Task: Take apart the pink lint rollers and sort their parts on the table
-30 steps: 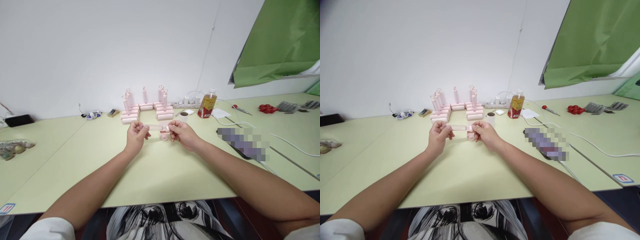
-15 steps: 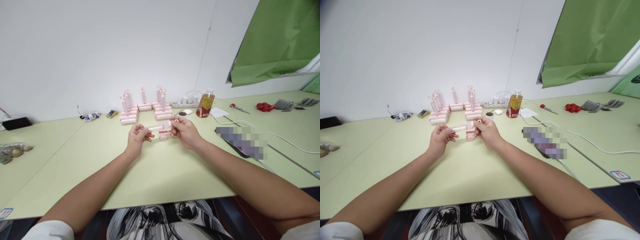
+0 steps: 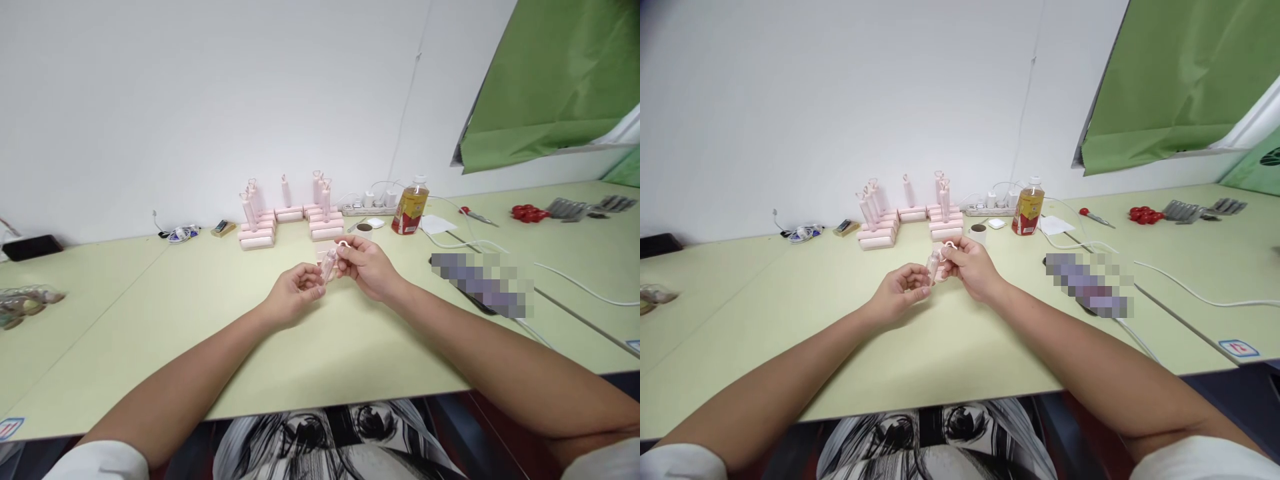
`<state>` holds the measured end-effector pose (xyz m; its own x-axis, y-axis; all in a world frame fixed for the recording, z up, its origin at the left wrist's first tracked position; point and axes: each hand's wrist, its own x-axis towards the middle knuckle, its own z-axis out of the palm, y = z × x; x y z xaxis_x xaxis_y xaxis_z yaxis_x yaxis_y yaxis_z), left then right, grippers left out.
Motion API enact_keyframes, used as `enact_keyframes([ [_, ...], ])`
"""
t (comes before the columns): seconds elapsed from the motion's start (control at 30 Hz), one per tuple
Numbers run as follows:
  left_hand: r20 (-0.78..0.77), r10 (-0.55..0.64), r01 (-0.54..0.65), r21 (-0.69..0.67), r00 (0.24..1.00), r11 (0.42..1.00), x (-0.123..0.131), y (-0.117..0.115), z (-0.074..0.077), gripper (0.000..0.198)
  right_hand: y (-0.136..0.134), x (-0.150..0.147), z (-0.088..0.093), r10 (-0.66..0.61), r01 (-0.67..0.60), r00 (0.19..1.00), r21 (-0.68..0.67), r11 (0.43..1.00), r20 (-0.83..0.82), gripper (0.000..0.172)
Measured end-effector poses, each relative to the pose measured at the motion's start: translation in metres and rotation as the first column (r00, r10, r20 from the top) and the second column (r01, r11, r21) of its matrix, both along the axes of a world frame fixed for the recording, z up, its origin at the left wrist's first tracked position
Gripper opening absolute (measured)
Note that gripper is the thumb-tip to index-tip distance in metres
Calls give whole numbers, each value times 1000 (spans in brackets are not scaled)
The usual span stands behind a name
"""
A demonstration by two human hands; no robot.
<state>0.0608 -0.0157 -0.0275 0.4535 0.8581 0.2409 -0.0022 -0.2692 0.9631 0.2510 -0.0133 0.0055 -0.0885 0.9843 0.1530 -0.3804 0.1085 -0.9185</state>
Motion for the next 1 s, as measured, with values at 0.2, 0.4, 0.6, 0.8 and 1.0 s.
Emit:
enact_keyframes([
  [0.2,-41,-51,53,33,998,998,3,-2,-2,34,-5,-6,-2,77,-76,995,-6,997,69,31],
  [0.4,37,-11,11,-4,999,1000,3,-1,-2,32,3,22,17,-298,166,786,280,946,541,23],
  [0.6,1,13,-13,-3,1000,1000,3,0,-3,31,31,77,23,-162,151,52,153,977,985,15],
  [0.8,40,25,-24,-26,999,999,2,1,-4,35,38,76,7,110,69,-51,-106,992,993,13],
  [1.0,6,50,-50,-36,999,998,4,1,-5,39,25,72,27,-325,89,201,313,946,924,25],
])
